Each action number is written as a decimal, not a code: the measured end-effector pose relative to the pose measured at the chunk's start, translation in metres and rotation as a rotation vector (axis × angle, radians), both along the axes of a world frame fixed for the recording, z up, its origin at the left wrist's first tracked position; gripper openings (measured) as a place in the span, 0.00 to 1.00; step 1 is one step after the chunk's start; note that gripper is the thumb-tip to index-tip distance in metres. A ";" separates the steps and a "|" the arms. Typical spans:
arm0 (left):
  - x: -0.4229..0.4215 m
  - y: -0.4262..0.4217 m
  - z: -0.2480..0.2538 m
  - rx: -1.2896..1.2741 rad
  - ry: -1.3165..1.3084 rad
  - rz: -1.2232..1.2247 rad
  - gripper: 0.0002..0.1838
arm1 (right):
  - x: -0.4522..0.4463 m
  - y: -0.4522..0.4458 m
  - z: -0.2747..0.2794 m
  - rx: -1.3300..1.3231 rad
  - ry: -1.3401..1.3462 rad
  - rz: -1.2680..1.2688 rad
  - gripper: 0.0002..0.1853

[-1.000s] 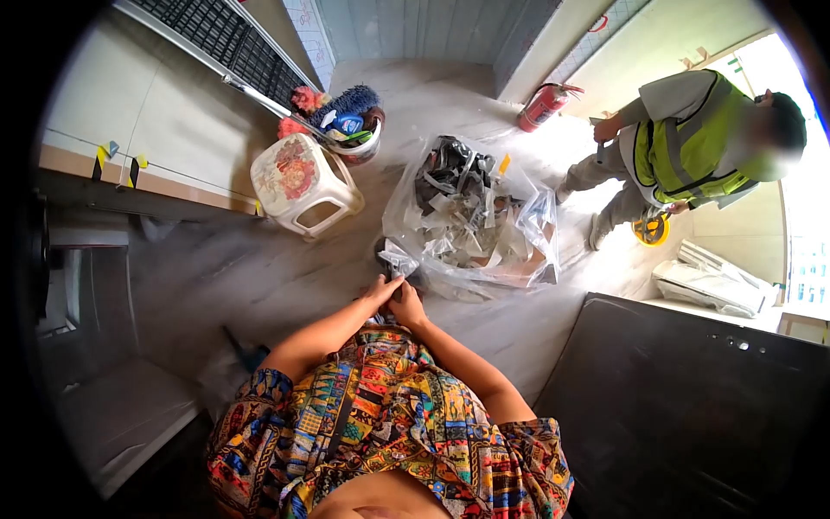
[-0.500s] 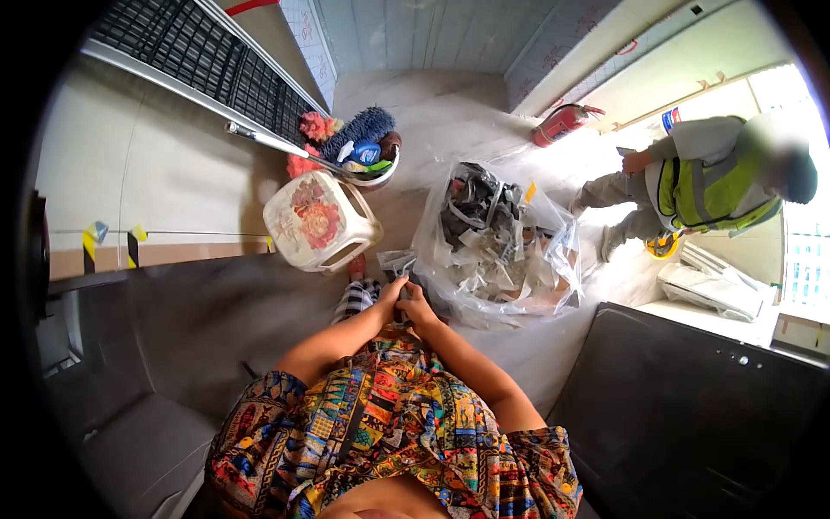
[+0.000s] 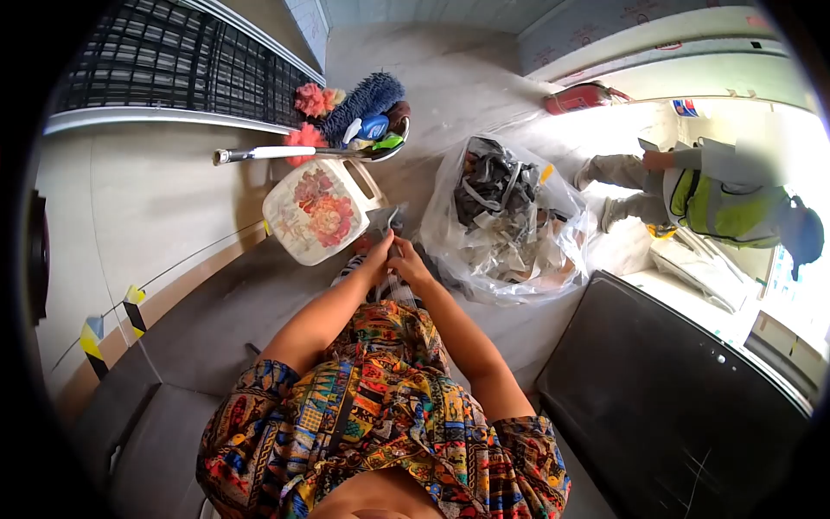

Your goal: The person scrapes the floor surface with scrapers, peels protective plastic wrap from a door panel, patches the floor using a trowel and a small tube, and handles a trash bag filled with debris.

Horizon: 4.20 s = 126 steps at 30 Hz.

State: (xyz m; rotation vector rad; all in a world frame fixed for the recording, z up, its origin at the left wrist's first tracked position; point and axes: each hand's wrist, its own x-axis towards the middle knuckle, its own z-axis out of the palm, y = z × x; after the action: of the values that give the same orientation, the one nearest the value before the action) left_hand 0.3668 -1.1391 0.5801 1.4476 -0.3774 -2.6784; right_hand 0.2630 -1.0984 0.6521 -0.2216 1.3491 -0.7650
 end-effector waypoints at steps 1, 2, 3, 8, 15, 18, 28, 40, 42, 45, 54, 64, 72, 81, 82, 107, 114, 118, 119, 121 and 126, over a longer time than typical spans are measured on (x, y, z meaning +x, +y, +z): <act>-0.011 0.024 -0.021 -0.022 -0.024 0.159 0.24 | -0.012 0.018 -0.012 -0.015 0.043 0.045 0.34; -0.010 0.014 -0.026 0.084 -0.004 0.262 0.23 | -0.016 0.009 -0.014 -0.012 0.045 0.081 0.34; -0.011 0.001 -0.020 0.188 0.017 0.368 0.23 | -0.020 -0.001 -0.014 -0.012 0.049 0.120 0.34; -0.022 -0.030 -0.075 0.202 -0.013 0.527 0.20 | -0.037 -0.035 -0.050 0.078 0.015 0.174 0.33; -0.071 -0.080 -0.174 0.266 -0.031 0.639 0.18 | -0.067 -0.071 -0.182 0.060 0.102 0.120 0.34; -0.071 -0.095 -0.223 0.236 -0.102 0.703 0.15 | -0.075 -0.101 -0.210 0.088 -0.017 0.066 0.33; -0.077 -0.112 -0.286 0.108 -0.345 0.611 0.15 | -0.097 -0.119 -0.256 0.147 -0.286 0.003 0.34; -0.071 -0.144 -0.284 0.095 -0.297 0.621 0.15 | -0.088 -0.140 -0.269 0.167 -0.255 -0.065 0.31; -0.071 -0.151 -0.293 0.030 -0.267 0.578 0.15 | -0.087 -0.153 -0.269 0.183 -0.242 -0.117 0.30; -0.068 -0.146 -0.293 0.005 -0.243 0.554 0.14 | -0.081 -0.160 -0.275 0.176 -0.194 -0.182 0.26; -0.035 -0.126 -0.271 -0.897 -0.371 -0.258 0.21 | -0.058 -0.194 -0.319 0.223 0.241 -0.037 0.31; -0.040 -0.140 -0.234 -0.153 -0.006 0.395 0.21 | -0.058 -0.208 -0.341 0.332 0.237 0.137 0.24; -0.050 -0.147 -0.195 -0.014 -0.095 0.482 0.24 | -0.071 -0.152 -0.297 -0.123 0.283 -0.238 0.33; -0.012 -0.021 -0.135 -0.008 -0.298 -0.272 0.13 | -0.075 0.140 -0.278 0.310 0.591 -0.122 0.14; -0.004 -0.005 -0.131 -0.035 -0.336 -0.378 0.14 | -0.070 0.187 -0.277 0.407 0.600 -0.067 0.14; -0.037 0.175 -0.120 -0.355 -0.685 -0.777 0.12 | -0.183 0.375 -0.301 0.002 1.159 0.507 0.09; -0.168 0.225 -0.163 -0.287 -0.679 -0.468 0.50 | -0.195 0.422 -0.212 -0.327 0.989 0.110 0.13; -0.229 0.221 -0.146 -0.431 -0.782 -0.387 0.63 | -0.202 0.430 -0.170 -0.454 0.982 0.070 0.12; -0.239 0.218 -0.138 -0.474 -0.779 -0.407 0.65 | -0.205 0.429 -0.161 -0.478 0.973 0.078 0.11; -0.246 0.209 -0.139 -0.488 -0.725 -0.474 0.65 | -0.206 0.427 -0.149 -0.507 0.982 0.098 0.08; -0.276 0.208 -0.121 -0.550 -0.719 -0.605 0.66 | -0.201 0.422 -0.128 -0.620 0.977 0.155 0.05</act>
State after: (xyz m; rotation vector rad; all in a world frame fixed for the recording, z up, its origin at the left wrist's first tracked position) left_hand 0.0912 -0.9308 0.4594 2.2677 -1.6630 -1.9451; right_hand 0.0617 -0.6760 0.5246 -1.3069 1.9197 -0.9728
